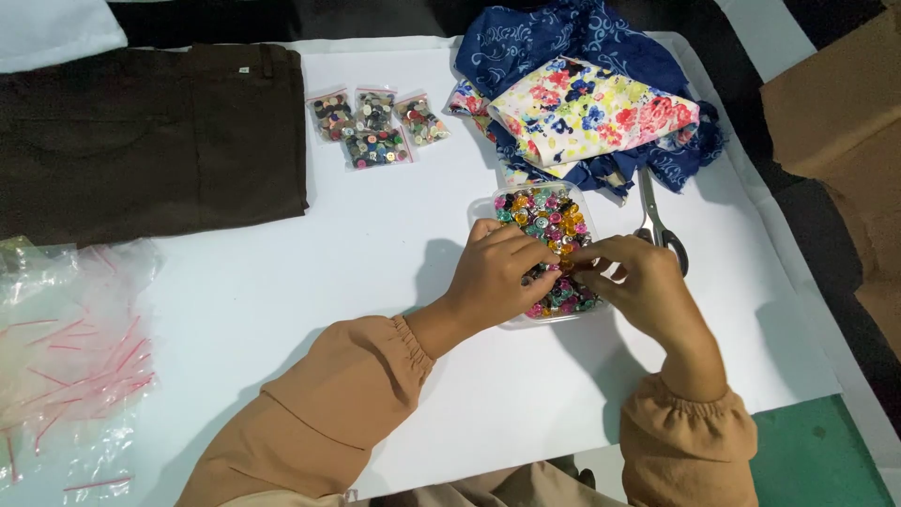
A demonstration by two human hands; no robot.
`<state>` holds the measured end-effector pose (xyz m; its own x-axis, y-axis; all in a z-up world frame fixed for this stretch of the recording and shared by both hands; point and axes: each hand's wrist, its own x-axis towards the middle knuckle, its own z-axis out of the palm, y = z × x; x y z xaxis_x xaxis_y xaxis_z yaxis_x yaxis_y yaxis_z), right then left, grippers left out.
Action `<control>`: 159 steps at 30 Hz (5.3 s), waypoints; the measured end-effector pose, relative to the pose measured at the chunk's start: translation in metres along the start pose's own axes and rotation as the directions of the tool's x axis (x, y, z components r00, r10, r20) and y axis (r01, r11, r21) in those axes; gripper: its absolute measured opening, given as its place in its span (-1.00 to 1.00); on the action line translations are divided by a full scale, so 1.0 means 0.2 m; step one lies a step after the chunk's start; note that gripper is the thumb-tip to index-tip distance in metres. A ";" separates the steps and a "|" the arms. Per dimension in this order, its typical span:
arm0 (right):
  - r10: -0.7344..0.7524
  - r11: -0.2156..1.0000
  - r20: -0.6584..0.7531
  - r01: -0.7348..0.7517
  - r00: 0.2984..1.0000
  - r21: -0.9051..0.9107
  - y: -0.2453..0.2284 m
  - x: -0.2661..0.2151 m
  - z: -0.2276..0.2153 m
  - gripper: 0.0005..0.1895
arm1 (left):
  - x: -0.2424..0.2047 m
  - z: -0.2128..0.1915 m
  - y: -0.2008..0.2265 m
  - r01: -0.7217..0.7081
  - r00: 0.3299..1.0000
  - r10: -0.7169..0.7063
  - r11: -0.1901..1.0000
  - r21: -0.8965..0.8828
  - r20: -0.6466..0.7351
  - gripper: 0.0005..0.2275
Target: Sorting various buttons and placing them into small plastic bags on a work table.
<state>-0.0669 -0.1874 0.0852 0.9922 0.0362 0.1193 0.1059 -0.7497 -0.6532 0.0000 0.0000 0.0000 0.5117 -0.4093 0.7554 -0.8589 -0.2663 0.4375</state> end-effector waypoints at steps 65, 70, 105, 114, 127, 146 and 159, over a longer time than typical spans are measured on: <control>-0.424 0.902 -0.094 0.429 0.901 0.042 -0.63 0.43 1.06 -0.57 | -0.36 -1.02 -0.30 0.571 0.811 -0.553 0.820 0.051 -0.188 -0.68; -0.601 0.799 -0.187 0.584 0.777 -0.142 -0.67 0.43 0.63 -0.70 | -0.27 -0.92 -0.21 0.154 0.954 -0.141 0.988 0.027 -0.263 -0.74; 0.217 0.859 0.238 -0.070 0.947 -0.507 -0.06 0.56 0.02 -0.73 | 0.17 0.12 -0.23 0.262 0.937 -0.326 0.893 0.366 0.125 -0.71; 0.224 0.862 0.248 -0.073 0.942 -0.501 -0.08 0.56 0.01 -0.73 | 0.14 0.18 -0.23 0.224 0.968 -0.248 0.916 0.334 0.033 -0.81; 0.191 0.842 0.245 -0.031 0.951 -0.538 -0.05 0.55 0.00 -0.75 | 0.18 0.09 -0.21 0.149 0.988 -0.133 0.952 0.268 -0.079 -0.79; -0.570 0.783 -0.100 0.502 0.816 -0.367 -0.43 0.31 0.47 -0.87 | -0.19 -0.76 -0.25 0.094 0.986 -0.037 0.928 0.360 -0.162 -0.76; -0.373 0.924 -0.027 0.374 0.927 0.075 -0.46 0.46 1.15 -0.79 | -0.51 -1.06 -0.39 0.386 0.905 -0.425 0.822 0.418 0.001 -0.87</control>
<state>0.0298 0.0375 -0.0157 0.8788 0.2959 0.3745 0.4742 -0.6299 -0.6151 0.0106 0.2477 -0.0068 0.8284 -0.2583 0.4970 -0.4995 -0.7420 0.4470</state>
